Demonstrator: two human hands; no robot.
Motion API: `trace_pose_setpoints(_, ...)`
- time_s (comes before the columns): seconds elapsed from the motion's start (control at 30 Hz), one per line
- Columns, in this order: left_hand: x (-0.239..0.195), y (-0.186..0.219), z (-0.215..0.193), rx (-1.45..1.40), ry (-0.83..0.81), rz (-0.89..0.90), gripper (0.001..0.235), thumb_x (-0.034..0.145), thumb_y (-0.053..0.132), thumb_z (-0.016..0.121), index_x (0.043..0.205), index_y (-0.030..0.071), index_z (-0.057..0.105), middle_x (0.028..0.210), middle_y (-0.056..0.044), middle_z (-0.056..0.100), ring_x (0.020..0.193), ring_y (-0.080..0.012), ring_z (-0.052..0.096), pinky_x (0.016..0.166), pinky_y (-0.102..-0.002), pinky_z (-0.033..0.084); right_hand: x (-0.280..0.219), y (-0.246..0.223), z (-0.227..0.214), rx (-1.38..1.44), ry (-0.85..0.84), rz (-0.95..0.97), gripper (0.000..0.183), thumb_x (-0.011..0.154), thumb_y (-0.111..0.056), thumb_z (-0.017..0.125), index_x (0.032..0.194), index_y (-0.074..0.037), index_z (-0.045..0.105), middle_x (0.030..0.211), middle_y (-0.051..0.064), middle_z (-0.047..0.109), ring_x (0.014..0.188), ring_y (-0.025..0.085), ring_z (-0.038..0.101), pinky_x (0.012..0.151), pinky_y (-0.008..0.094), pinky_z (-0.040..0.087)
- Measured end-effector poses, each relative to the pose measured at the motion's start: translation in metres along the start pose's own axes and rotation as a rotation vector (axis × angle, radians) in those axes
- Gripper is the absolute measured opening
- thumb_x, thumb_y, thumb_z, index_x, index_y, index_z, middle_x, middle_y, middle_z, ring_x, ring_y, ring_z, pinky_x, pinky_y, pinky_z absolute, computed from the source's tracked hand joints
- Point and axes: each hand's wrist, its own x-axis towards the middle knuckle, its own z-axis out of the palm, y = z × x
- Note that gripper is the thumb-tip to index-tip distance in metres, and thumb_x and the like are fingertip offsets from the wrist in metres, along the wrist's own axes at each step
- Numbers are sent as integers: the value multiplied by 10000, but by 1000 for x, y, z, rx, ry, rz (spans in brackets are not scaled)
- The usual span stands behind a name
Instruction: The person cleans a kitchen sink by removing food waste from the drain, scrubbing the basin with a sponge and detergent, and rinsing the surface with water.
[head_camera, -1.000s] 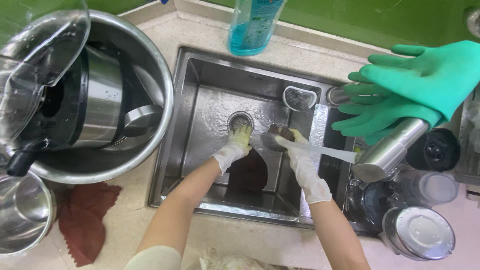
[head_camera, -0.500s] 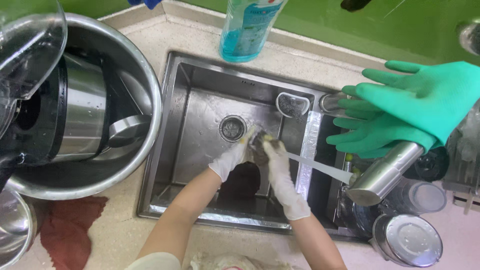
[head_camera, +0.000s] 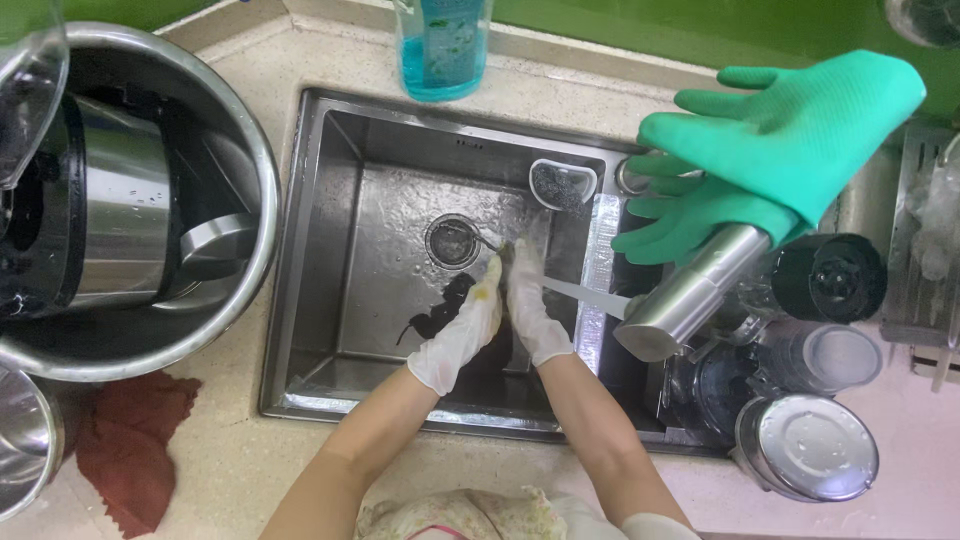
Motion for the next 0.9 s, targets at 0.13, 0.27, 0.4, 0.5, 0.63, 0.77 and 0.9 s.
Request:
trace_pose_setpoints(0.13,-5,35,-26,164,-127,104,723,990,646,415,1309,42,652,1178,-129,722,1049,-252,673,927,-360,548,-13,77,15,528,-168,133,579,1212,-420,535,1301,147,459,1093,220,450,960,371,406,890,457,353)
trace_pose_setpoints(0.27,-30,28,-6,94,-103,91,564,1023,531,531,1309,62,659,1171,-78,689,991,-194,603,904,-351,485,32,44,-33,-24,-22,46,342,1031,-246,512,1338,-96,491,1186,137,603,1061,292,564,890,428,480)
trace_pose_setpoints(0.4,-59,69,-10,325,-79,242,554,981,552,533,1197,79,725,1033,-36,747,901,-156,665,854,-315,511,6,-5,-46,317,-238,554,350,853,-78,658,1194,-136,607,972,54,696,887,272,674,780,422,557)
trace_pose_setpoints(0.5,-50,88,-12,176,77,-100,445,935,539,560,1187,184,651,991,40,712,899,-137,638,778,-384,495,-37,-23,-36,337,-340,71,409,824,-34,731,1219,-61,628,1008,83,707,980,229,683,911,346,585)
trace_pose_setpoints(0.63,13,64,-33,-135,-255,-155,505,1006,556,629,1108,62,664,937,-80,703,822,-247,635,714,-386,558,-75,-18,18,-403,-182,-412,195,844,-126,831,943,-35,690,928,92,694,843,257,694,756,416,578)
trace_pose_setpoints(0.77,30,-6,-23,-71,25,-119,487,980,567,509,1134,139,683,948,-49,714,804,-221,637,670,-379,542,-49,-29,22,-445,155,-354,205,872,-281,738,914,-90,677,870,113,694,797,281,679,722,431,556)
trace_pose_setpoints(0.9,31,19,-51,-96,-317,64,416,1076,445,544,1195,61,653,1070,-88,706,970,-241,680,864,-356,590,-55,-14,32,-509,298,-492,333,840,-282,745,1088,-61,721,939,161,729,860,311,713,783,427,553)
